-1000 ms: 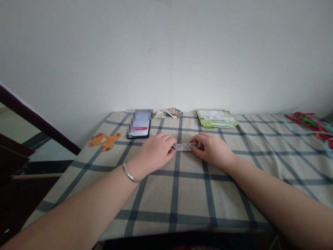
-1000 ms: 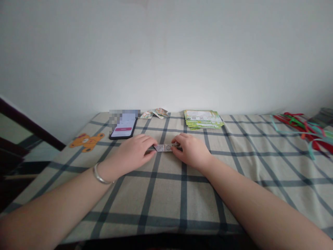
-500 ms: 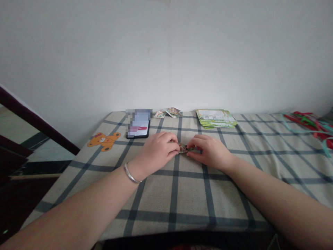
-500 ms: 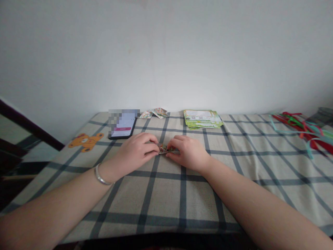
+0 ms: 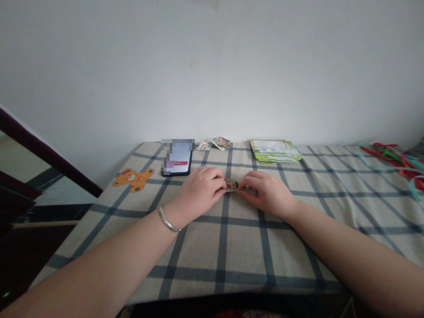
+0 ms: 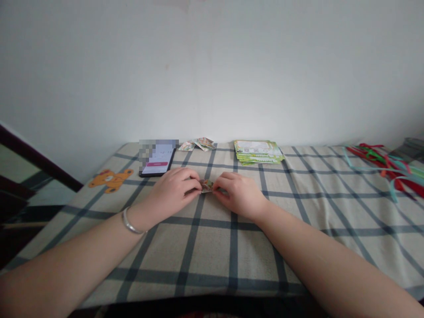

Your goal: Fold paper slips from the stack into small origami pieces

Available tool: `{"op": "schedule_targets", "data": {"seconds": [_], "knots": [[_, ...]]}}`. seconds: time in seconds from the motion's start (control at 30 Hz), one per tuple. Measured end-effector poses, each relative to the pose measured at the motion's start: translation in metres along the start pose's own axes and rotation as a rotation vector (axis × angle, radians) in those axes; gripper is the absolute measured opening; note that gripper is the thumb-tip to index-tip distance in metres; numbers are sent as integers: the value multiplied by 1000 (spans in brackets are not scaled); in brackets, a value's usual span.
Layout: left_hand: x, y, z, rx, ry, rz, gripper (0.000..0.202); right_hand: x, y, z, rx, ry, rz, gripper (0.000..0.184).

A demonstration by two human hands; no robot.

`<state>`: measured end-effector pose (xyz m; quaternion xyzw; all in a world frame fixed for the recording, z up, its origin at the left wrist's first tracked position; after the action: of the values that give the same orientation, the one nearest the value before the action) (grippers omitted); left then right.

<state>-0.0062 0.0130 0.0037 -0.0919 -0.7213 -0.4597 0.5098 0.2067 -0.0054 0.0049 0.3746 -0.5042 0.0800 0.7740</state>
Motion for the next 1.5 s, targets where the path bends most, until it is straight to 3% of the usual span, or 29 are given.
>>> {"op": "schedule_targets", "data": {"seconds": [0.2,0.4,0.53,0.77,1.23,1.5], "knots": [[-3,0,2,68,-29,-11,4,-1,1,1,54,-4,24,13],[-3,-2,1,121,-55,-97,20,-2,2,-3,-89,-58,-93,9],[-1,-2,-1,122,-39,-65,3,1,8,-9,-157,-96,-144,11],[-5,-4,-2,87,58,51,10,4,40,-14,-139,-444,-36,22],[-3,-3,-4,120,130,102,15,-41,103,-23,-156,-462,31,33],[2,-3,-7,97,149,152,16,-51,111,-33,-300,-335,-43,29]]}}
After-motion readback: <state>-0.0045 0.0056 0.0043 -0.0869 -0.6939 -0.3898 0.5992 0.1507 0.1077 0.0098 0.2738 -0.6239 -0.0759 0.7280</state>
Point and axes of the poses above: each hand's wrist, its own y-axis towards the middle knuckle, its own x-axis out of the back of the hand, z = x × y, the point moved 1 cm from there along y, towards the middle knuckle, and after that the axes turned 9 degrees about -z, right-handed, at the moved point
